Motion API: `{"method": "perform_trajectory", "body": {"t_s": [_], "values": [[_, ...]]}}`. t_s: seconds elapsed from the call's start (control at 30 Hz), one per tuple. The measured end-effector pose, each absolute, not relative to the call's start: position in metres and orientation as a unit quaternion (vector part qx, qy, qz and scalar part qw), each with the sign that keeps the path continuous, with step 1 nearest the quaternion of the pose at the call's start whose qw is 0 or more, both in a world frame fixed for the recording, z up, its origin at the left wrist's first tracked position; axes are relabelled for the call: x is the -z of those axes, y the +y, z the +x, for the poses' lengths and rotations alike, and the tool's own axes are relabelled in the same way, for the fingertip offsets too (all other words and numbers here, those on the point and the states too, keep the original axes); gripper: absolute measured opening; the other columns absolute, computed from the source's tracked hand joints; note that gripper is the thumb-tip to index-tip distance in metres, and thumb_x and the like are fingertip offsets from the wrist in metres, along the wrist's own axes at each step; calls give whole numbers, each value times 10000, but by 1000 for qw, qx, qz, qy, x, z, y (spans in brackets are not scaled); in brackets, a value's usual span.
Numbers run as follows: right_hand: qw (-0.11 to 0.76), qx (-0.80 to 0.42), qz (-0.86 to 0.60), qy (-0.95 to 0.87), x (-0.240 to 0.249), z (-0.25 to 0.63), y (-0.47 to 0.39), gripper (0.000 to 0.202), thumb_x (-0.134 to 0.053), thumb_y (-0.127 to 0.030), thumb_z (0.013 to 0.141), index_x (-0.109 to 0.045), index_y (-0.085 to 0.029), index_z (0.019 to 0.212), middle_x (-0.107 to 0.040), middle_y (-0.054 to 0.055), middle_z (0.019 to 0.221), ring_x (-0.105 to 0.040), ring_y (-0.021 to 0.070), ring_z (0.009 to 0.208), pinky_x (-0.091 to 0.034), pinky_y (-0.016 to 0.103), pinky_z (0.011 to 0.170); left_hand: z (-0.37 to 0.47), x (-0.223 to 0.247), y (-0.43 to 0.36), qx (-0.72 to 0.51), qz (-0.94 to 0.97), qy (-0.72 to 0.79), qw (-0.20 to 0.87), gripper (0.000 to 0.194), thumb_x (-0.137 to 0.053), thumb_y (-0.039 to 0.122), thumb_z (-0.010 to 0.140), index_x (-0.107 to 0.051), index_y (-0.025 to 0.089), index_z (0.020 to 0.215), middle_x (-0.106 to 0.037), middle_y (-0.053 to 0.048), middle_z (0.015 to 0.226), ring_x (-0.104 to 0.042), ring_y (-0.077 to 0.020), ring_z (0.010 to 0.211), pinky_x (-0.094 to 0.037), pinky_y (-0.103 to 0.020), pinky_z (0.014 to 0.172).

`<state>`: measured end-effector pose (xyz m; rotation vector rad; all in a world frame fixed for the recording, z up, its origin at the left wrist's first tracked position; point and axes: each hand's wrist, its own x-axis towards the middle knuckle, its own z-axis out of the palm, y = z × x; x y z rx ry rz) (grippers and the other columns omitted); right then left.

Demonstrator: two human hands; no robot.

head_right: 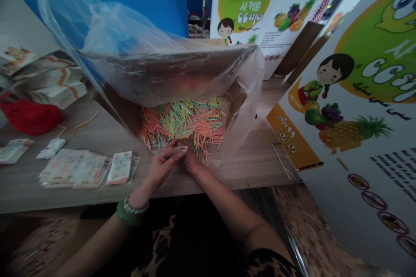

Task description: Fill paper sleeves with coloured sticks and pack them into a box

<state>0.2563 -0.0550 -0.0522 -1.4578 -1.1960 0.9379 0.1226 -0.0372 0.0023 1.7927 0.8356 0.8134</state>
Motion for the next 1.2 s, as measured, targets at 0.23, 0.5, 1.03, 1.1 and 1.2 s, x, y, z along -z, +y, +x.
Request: {"method": "perform_trajectory", "body": {"t_s": [0.23,0.5,1.03,1.1,1.2], "values": [[503,-313,-581,-558,53,262,-62,72,-516,-256,896,-581,-246,866,-661,28,965,-600,206,960,-480,358,917,116,-2,-35,-349,774,294,438,205,-636,358,950,-716,197,852,-721,-118,1303,-555,-275,1385,-439,-471,1165],[525,-321,-588,-526,56,260,-60,117,-562,-324,887,-593,-238,960,-674,48,1032,-608,205,956,-485,353,896,125,3,-38,-344,769,291,454,243,-616,350,959,-682,184,794,-712,-133,1316,-613,-268,1313,-492,-444,1102],[500,-356,-616,-495,50,270,-68,150,-567,-303,861,-551,-257,1003,-629,-6,936,-603,189,927,-471,338,910,88,28,-33,-239,787,366,435,150,-649,290,888,-756,186,899,-760,-41,828,-697,-210,773,-553,-319,733],[495,-367,-611,-498,51,269,-70,207,-565,-288,856,-555,-259,1061,-645,-7,946,-622,188,933,-472,341,916,87,30,-39,-229,799,336,444,157,-632,291,898,-744,181,889,-753,-48,842,-692,-209,796,-549,-322,760],[509,-354,-598,-508,48,271,-71,99,-516,-323,904,-563,-254,957,-631,-13,845,-627,185,857,-482,334,873,82,31,-44,-226,804,321,447,181,-615,319,911,-720,185,847,-735,-41,820,-669,-200,789,-534,-313,757]]}}
